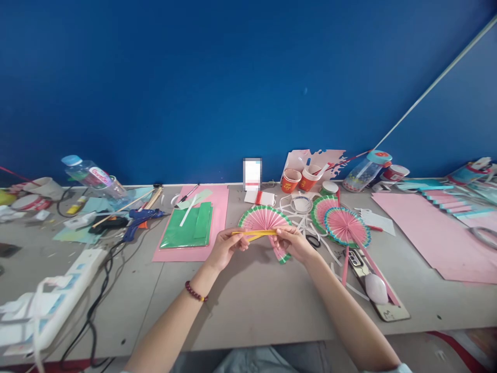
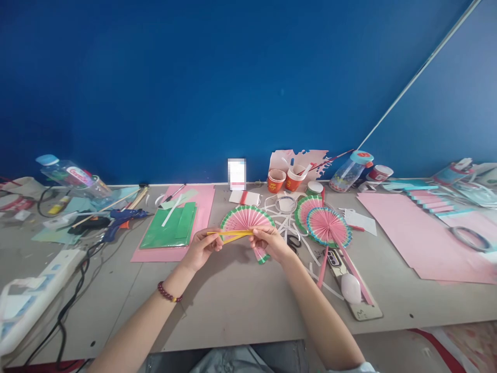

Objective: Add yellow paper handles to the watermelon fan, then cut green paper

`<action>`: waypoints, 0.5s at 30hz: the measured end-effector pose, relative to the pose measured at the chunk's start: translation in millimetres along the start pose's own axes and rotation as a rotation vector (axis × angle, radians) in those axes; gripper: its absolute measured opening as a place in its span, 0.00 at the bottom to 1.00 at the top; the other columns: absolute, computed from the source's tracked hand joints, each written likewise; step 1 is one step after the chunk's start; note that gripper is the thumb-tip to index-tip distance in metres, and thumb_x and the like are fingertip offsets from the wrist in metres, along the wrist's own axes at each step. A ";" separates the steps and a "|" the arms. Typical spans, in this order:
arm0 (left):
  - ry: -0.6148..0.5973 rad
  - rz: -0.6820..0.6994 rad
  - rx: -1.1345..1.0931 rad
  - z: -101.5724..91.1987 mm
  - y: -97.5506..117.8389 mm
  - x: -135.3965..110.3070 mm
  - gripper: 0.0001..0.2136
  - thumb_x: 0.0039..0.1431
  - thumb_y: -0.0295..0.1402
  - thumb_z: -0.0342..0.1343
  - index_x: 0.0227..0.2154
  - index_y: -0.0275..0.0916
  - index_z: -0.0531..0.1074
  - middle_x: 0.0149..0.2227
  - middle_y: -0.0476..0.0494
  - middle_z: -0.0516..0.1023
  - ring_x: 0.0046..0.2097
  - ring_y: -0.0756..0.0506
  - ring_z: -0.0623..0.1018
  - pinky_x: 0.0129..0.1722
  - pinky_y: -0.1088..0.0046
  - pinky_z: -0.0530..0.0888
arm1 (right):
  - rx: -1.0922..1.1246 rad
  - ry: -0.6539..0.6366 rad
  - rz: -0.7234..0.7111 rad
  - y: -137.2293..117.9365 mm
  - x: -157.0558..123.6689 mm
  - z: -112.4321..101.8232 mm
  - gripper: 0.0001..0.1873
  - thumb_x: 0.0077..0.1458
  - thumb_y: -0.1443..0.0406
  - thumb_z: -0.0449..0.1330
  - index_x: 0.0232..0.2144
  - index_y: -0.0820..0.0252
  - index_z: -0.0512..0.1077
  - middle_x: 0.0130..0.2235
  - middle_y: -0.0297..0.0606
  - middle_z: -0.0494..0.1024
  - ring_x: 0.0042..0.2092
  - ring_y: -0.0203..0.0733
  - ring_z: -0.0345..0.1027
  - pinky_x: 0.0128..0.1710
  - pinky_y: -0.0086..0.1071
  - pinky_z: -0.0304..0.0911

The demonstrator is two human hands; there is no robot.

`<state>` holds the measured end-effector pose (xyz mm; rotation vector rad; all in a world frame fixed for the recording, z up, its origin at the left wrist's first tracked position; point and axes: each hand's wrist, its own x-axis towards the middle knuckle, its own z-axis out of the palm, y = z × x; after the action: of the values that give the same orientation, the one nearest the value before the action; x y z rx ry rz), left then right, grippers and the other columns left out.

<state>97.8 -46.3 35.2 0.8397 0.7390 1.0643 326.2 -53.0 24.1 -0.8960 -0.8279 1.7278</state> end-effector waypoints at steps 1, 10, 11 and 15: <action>-0.025 -0.006 -0.035 -2.8 2.1 0.9 0.14 0.43 0.40 0.65 0.31 0.35 0.77 0.18 0.48 0.75 0.19 0.52 0.71 0.20 0.77 0.67 | -0.009 -0.003 0.004 -0.6 0.0 -1.8 0.12 0.41 0.61 0.68 0.30 0.62 0.78 0.24 0.35 0.77 0.22 0.33 0.69 0.22 0.25 0.65; -0.228 -0.435 0.180 -1.2 6.4 0.4 0.23 0.53 0.51 0.52 0.32 0.33 0.78 0.19 0.44 0.76 0.19 0.51 0.72 0.17 0.80 0.64 | -0.174 -0.271 0.137 3.8 -8.6 10.1 0.14 0.47 0.58 0.65 0.31 0.64 0.77 0.26 0.39 0.78 0.23 0.36 0.71 0.20 0.27 0.67; -0.269 -0.444 0.233 3.1 4.8 -1.6 0.22 0.53 0.50 0.54 0.32 0.34 0.78 0.24 0.41 0.78 0.23 0.50 0.76 0.20 0.79 0.67 | -0.206 -0.295 0.146 4.5 -8.9 11.7 0.15 0.48 0.58 0.64 0.32 0.65 0.77 0.27 0.40 0.78 0.24 0.37 0.72 0.20 0.27 0.67; -0.333 -0.387 0.402 15.0 -0.6 -7.5 0.18 0.50 0.46 0.59 0.32 0.33 0.78 0.27 0.39 0.79 0.28 0.48 0.78 0.23 0.78 0.69 | -0.341 -0.317 0.145 4.3 -8.3 13.7 0.15 0.48 0.57 0.64 0.33 0.65 0.77 0.26 0.38 0.78 0.23 0.35 0.71 0.19 0.24 0.65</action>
<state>108.3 -56.9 42.8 1.1279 0.7997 0.4185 314.5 -63.7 28.8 -0.9345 -1.3257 1.9181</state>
